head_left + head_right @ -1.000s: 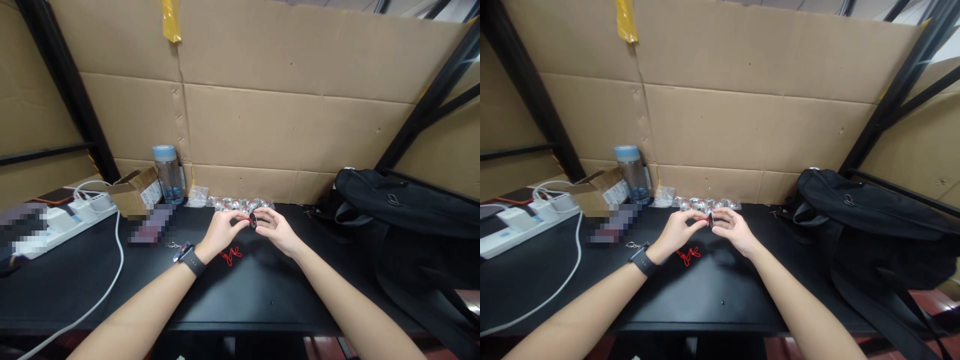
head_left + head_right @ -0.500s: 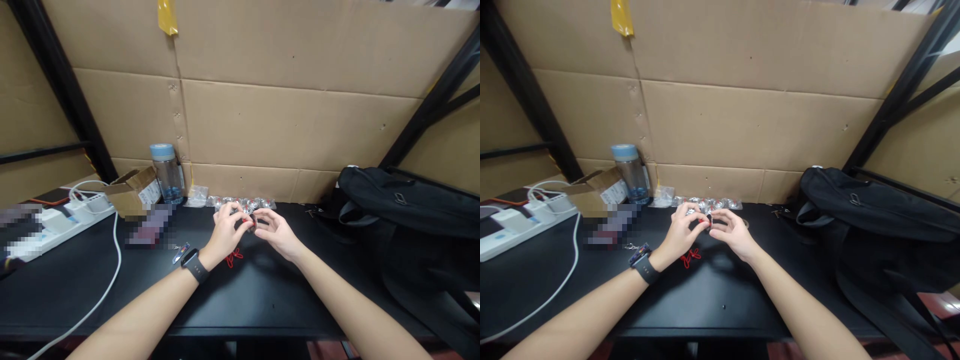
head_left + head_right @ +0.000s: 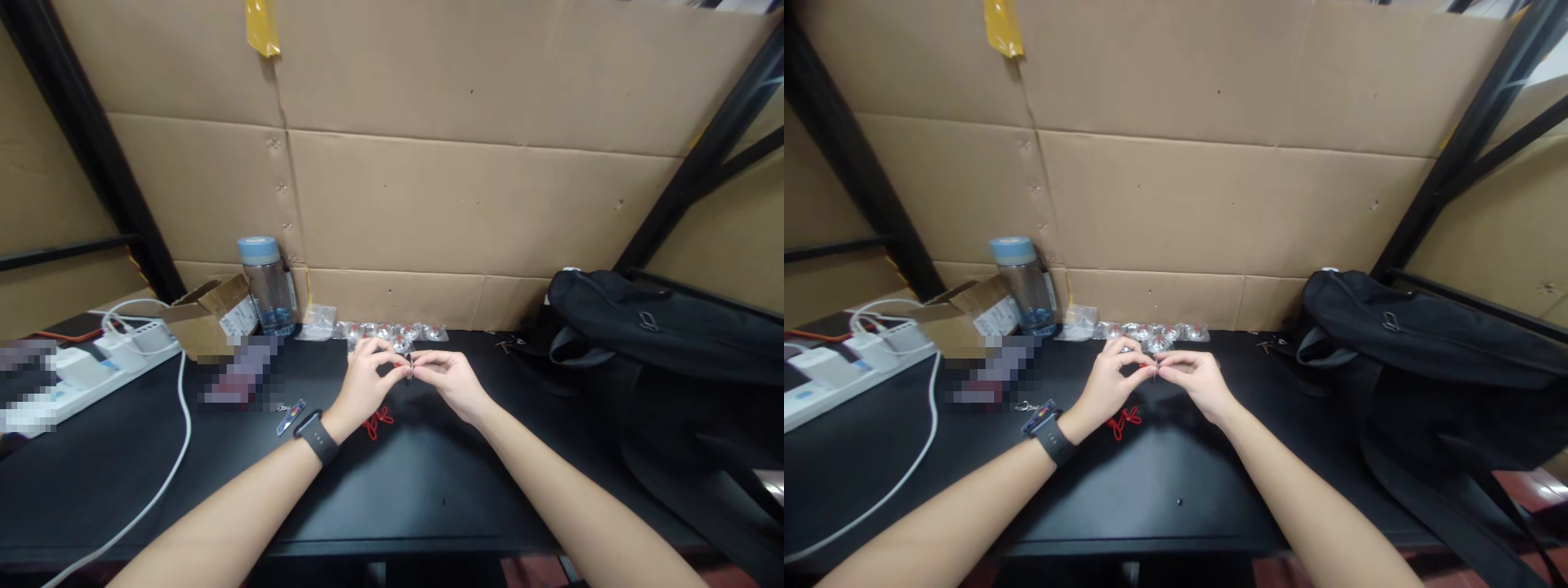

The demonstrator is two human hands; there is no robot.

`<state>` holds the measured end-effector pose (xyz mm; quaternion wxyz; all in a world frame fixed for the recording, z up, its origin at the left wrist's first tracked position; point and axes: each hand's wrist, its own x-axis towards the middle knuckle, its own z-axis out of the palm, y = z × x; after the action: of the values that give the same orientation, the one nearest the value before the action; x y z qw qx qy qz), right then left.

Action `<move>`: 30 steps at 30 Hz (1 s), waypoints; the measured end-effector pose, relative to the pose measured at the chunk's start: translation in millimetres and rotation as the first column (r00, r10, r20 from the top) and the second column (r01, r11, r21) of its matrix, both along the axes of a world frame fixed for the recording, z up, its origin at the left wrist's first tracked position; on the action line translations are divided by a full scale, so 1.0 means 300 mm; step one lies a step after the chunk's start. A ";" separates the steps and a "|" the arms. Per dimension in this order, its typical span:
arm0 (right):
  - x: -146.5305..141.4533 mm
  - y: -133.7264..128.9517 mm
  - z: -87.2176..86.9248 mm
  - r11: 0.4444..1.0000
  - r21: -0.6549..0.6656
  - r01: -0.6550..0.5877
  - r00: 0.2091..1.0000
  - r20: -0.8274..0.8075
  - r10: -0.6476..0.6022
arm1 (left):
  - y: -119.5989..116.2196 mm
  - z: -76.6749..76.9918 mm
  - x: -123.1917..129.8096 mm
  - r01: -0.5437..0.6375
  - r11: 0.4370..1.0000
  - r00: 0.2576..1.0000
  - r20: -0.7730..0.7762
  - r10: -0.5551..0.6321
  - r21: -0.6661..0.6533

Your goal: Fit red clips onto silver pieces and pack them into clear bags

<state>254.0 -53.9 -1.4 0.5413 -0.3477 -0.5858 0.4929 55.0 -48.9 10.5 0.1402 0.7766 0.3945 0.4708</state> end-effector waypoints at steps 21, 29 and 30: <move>0.024 -0.016 0.044 0.908 0.417 -0.046 0.768 0.596 -0.235 | -0.004 -0.007 -0.010 0.086 0.995 0.960 -0.263 -0.098 -0.058; 0.052 0.004 0.043 0.897 0.442 -0.014 0.700 0.645 -0.307 | 0.024 -0.060 -0.025 0.110 0.986 0.875 -0.457 -0.158 -0.129; 0.058 0.007 0.042 0.898 0.440 -0.011 0.681 0.661 -0.316 | 0.029 -0.057 -0.031 0.108 0.986 0.874 -0.461 -0.155 -0.128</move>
<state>271.4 -51.8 11.2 0.3695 -0.4395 -0.8075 0.1354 45.7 -40.3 -6.7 0.1104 0.8845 0.3857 0.2380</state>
